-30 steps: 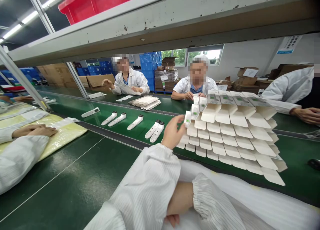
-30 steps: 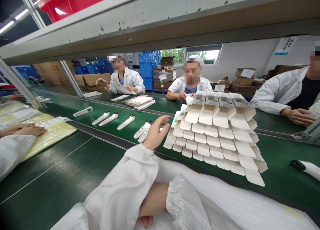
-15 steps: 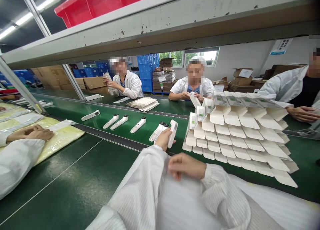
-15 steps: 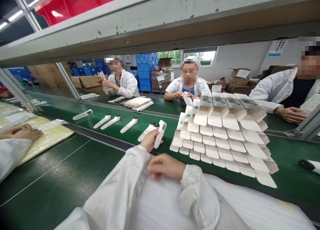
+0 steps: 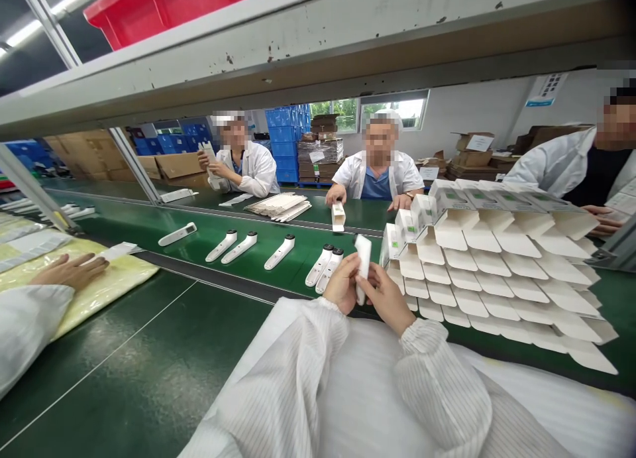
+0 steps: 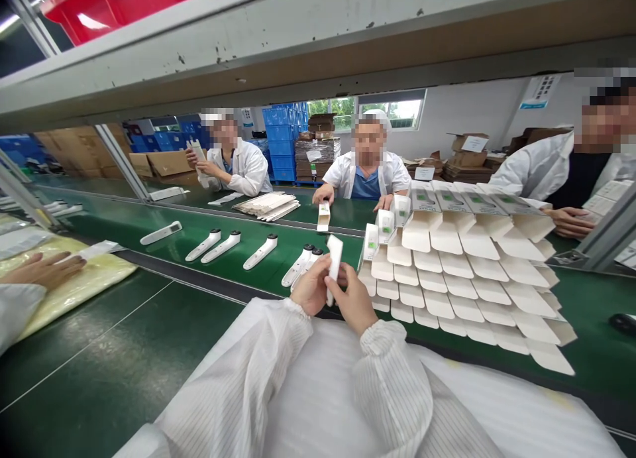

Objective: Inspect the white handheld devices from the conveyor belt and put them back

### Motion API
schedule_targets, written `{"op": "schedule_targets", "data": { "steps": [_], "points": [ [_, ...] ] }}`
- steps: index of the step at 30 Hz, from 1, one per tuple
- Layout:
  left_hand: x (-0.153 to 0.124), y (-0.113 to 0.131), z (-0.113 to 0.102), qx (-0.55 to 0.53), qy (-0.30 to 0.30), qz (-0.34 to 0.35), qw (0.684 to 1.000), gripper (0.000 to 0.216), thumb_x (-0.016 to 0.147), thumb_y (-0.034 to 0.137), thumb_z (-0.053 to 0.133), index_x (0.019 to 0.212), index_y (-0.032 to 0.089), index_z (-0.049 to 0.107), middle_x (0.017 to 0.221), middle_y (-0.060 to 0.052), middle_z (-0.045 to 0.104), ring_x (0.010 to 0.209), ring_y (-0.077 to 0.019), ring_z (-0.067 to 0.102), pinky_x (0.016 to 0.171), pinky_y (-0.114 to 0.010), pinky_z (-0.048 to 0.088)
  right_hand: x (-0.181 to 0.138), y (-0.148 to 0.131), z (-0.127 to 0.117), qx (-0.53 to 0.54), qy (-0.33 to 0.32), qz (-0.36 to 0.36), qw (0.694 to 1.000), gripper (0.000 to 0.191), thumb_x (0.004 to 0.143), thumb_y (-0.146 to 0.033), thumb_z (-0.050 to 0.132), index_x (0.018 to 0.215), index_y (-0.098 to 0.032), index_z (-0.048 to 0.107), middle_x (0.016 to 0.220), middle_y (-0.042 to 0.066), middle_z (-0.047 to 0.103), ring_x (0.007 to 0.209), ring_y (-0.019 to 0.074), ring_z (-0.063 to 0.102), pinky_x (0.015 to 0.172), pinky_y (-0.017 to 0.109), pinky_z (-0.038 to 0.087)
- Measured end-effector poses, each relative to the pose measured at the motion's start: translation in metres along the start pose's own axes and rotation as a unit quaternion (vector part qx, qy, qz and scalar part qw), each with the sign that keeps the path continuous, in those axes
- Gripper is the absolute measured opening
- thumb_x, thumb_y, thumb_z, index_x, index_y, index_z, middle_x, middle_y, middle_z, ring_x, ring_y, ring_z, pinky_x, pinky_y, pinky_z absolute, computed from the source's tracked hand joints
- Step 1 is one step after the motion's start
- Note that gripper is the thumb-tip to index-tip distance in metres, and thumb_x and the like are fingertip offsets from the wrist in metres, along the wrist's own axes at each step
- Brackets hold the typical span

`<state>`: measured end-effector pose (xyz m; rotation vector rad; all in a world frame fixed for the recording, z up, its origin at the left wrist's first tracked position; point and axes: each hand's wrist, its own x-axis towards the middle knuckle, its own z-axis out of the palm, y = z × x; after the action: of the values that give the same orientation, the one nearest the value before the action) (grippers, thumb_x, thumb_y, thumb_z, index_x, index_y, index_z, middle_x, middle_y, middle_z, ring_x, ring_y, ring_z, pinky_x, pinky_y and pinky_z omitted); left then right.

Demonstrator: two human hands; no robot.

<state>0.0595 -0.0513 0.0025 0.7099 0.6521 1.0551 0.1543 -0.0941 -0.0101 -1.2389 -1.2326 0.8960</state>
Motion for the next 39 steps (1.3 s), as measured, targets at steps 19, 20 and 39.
{"op": "schedule_targets", "data": {
  "steps": [19,20,39],
  "points": [
    [0.019,-0.006,-0.011,0.803,0.089,0.097,0.581,0.045,0.083,0.012,0.042,0.127,0.013,0.046,0.111,-0.017,0.059,0.112,-0.0298,0.049,0.091,-0.040,0.039,0.000,-0.013,-0.022,0.382,-0.109,0.141,0.907,0.047,0.082,-0.061,0.040,0.102,-0.022,0.057,0.071,0.000,0.059,0.044,0.0094,0.044,0.039,0.022,0.034],
    [0.021,-0.003,-0.013,0.765,0.093,0.089,0.630,0.047,0.081,0.011,0.045,0.128,0.012,0.045,0.113,-0.017,0.058,0.112,-0.0289,0.049,0.092,-0.039,0.039,0.000,-0.012,-0.022,0.360,-0.096,0.144,0.917,0.044,0.083,-0.059,0.042,0.103,-0.022,0.056,0.073,0.000,0.060,0.043,0.0092,0.044,0.038,0.022,0.034],
    [0.007,-0.011,0.006,0.027,0.087,-0.041,0.995,0.025,0.075,0.032,0.061,0.092,0.014,0.062,0.077,-0.005,0.062,0.063,-0.0114,0.055,0.049,-0.020,0.038,0.022,0.015,-0.040,-0.376,0.096,-0.112,0.915,0.035,0.086,-0.036,0.044,0.111,-0.018,0.060,0.111,0.013,0.059,0.099,0.0272,0.054,0.085,0.041,0.040]
  ]
}}
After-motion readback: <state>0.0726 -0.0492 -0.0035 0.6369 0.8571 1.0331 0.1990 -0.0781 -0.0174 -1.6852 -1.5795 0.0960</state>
